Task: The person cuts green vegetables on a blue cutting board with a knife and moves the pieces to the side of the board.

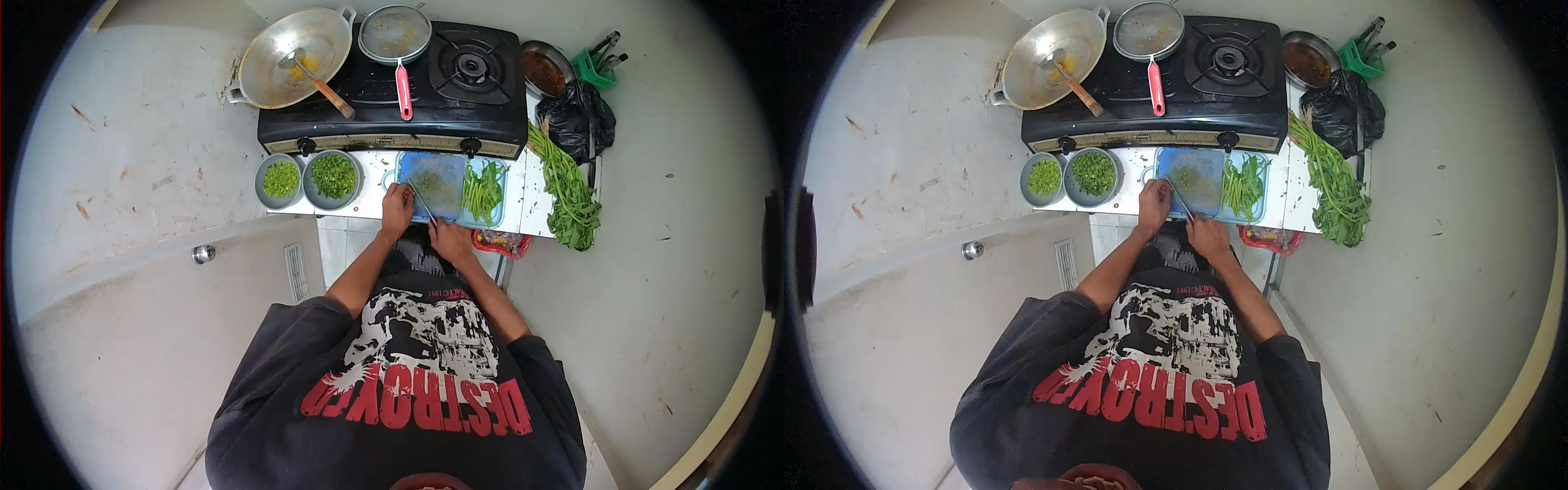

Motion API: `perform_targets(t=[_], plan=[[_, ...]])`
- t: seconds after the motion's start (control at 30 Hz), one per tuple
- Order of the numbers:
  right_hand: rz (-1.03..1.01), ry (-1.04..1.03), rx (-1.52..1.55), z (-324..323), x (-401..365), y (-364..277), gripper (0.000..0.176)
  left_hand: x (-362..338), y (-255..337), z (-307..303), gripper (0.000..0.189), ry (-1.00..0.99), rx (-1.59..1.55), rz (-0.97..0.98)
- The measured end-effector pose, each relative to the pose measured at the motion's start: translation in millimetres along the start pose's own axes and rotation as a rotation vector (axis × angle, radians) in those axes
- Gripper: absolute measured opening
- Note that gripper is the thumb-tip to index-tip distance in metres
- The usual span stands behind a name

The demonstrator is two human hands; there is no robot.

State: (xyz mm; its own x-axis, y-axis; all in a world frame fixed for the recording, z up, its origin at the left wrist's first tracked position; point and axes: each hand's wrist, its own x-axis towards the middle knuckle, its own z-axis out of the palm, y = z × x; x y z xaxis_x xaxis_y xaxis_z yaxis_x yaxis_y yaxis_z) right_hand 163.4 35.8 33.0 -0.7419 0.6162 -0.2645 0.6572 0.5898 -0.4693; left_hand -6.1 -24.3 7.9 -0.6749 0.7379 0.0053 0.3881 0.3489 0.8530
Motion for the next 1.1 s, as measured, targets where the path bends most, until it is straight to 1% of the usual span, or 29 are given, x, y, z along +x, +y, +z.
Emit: perform_targets(t=[0.17,0.27,0.33,0.47,0.63,0.77,0.87,0.97,1.03,1.1], plan=[[0.054,0.025,-0.027,-1.0,-7.5,5.0,0.041,3.5,-1.7,-4.5,0.005,-0.067,-0.018,-0.018],[0.048,0.035,-0.018,2.6,-2.6,2.1,0.041,2.5,-4.3,-8.1,0.007,-0.087,0.01,0.09],[0.02,0.061,-0.011,5.2,-1.3,-1.2,0.042,1.2,-7.4,-8.4,0.009,-0.096,-0.002,0.113],[0.029,0.047,-0.019,8.0,-3.2,-10.7,0.043,0.7,-8.2,-12.1,0.012,-0.101,-0.008,0.136],[0.073,0.023,-0.047,10.5,-4.1,-16.3,0.042,1.6,-11.0,-8.9,0.012,-0.111,-0.054,0.044],[0.077,0.044,-0.043,14.2,7.1,-21.0,0.041,0.2,-5.9,-9.9,0.011,-0.111,-0.089,-0.028],[0.078,0.066,-0.064,18.2,14.0,-22.7,0.04,1.2,-8.1,-11.7,0.009,-0.059,0.09,0.141],[0.079,0.065,-0.064,21.4,11.7,-20.5,0.04,0.6,-11.8,-13.3,0.007,-0.06,0.201,0.182],[0.07,0.068,-0.047,17.5,0.7,-16.8,0.04,2.4,-10.6,-16.5,0.009,-0.071,0.218,0.19],[0.103,0.053,-0.044,14.9,-5.6,-13.8,0.04,4.7,-7.8,-17.5,0.01,-0.068,0.259,0.206]])
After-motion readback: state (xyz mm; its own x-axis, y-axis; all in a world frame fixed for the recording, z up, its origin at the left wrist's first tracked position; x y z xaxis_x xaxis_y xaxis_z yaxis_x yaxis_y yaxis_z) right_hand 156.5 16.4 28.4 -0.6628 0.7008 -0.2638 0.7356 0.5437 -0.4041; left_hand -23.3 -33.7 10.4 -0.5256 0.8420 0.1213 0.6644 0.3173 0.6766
